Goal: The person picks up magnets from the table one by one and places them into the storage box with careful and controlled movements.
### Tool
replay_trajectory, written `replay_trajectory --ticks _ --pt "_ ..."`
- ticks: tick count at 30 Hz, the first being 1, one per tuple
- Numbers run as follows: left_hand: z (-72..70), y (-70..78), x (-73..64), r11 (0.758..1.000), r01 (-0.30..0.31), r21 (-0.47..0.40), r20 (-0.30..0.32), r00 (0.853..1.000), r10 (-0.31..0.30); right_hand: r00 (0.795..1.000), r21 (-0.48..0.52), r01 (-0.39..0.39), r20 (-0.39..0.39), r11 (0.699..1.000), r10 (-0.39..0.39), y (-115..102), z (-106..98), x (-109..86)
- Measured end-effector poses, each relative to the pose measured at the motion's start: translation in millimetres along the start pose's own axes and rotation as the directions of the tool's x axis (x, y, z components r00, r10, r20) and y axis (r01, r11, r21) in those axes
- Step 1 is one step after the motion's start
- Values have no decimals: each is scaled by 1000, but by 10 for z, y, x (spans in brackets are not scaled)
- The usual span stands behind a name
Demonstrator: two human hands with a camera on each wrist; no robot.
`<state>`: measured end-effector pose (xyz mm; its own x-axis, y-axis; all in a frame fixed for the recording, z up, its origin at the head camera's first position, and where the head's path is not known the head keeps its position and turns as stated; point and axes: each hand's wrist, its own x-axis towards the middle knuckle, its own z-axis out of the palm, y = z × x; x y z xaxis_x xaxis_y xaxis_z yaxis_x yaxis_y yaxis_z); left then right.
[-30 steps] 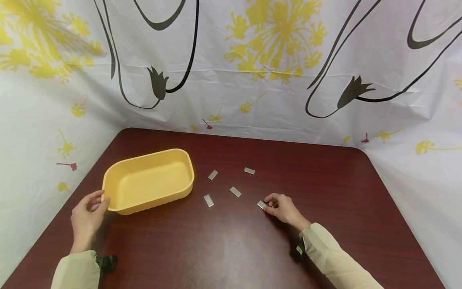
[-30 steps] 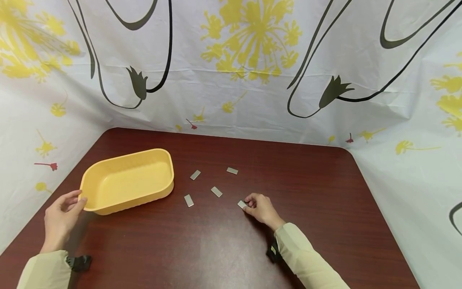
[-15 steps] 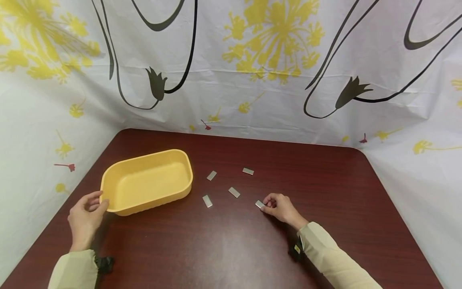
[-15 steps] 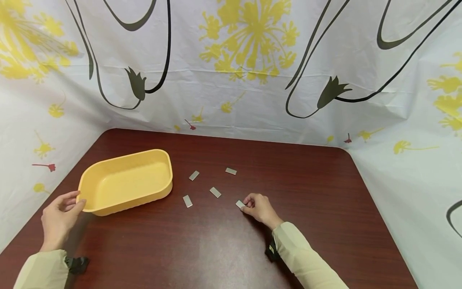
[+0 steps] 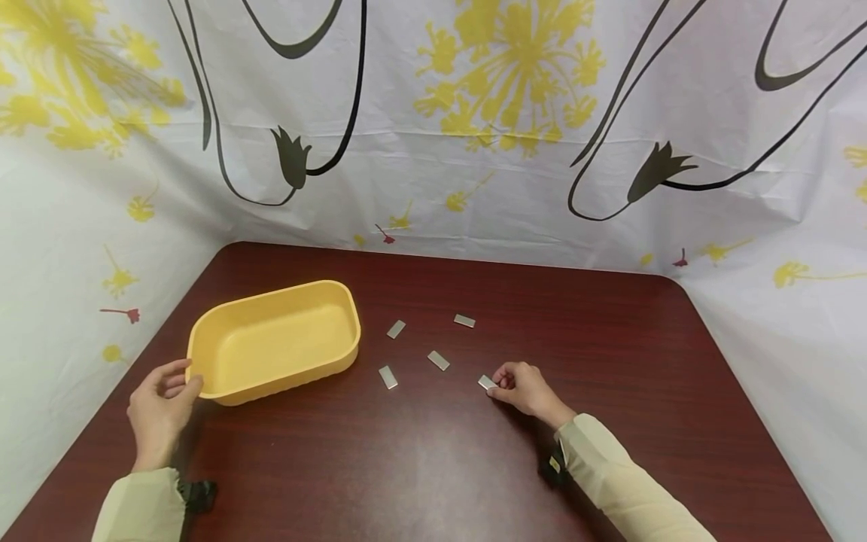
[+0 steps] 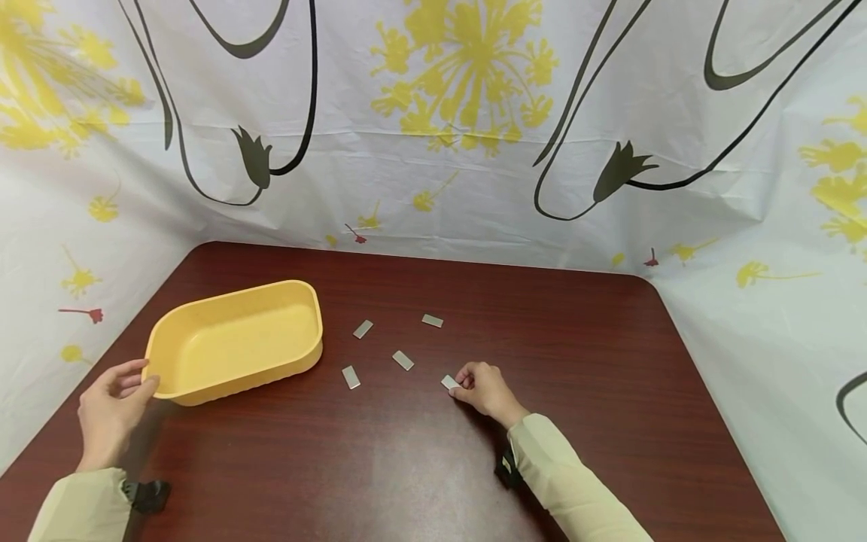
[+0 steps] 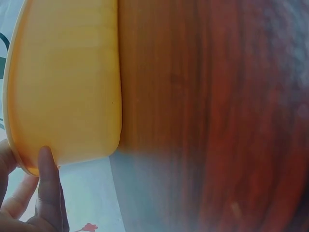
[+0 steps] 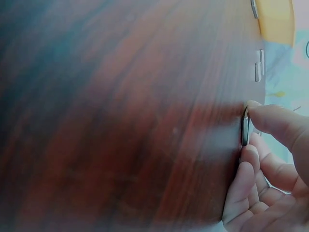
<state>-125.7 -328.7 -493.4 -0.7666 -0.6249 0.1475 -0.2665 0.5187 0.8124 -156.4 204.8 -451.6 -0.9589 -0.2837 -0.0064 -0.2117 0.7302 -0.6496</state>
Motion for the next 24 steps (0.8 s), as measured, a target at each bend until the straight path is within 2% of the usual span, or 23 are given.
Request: replay_trajectory --ticks 5,7,10,14,17,20,24 --pt "14 -3 -1 1000 -2 -5 -2 1000 2 1000 -30 7 13 1000 -7 2 -3 -3" --pt "2 39 -24 1000 -10 -9 -1 1000 10 1000 -38 15 21 999 -14 2 -10 -7" --pt "-56 210 -109 1000 -13 -20 6 1000 13 1000 -40 15 27 999 -14 -5 -20 -10" --pt "-165 530 -268 999 -8 -33 14 1000 9 999 -26 6 34 1000 -5 -20 -30 -11" --pt "-210 676 -346 999 1 -47 14 1000 0 1000 -15 4 30 1000 -4 -24 -30 -14" --pt "-223 716 -366 999 4 -41 13 1000 -4 1000 -3 -3 23 1000 3 -28 -28 -15" --pt "-206 655 -332 999 -20 -29 11 1000 20 1000 14 -17 23 1000 17 -33 -24 -16"
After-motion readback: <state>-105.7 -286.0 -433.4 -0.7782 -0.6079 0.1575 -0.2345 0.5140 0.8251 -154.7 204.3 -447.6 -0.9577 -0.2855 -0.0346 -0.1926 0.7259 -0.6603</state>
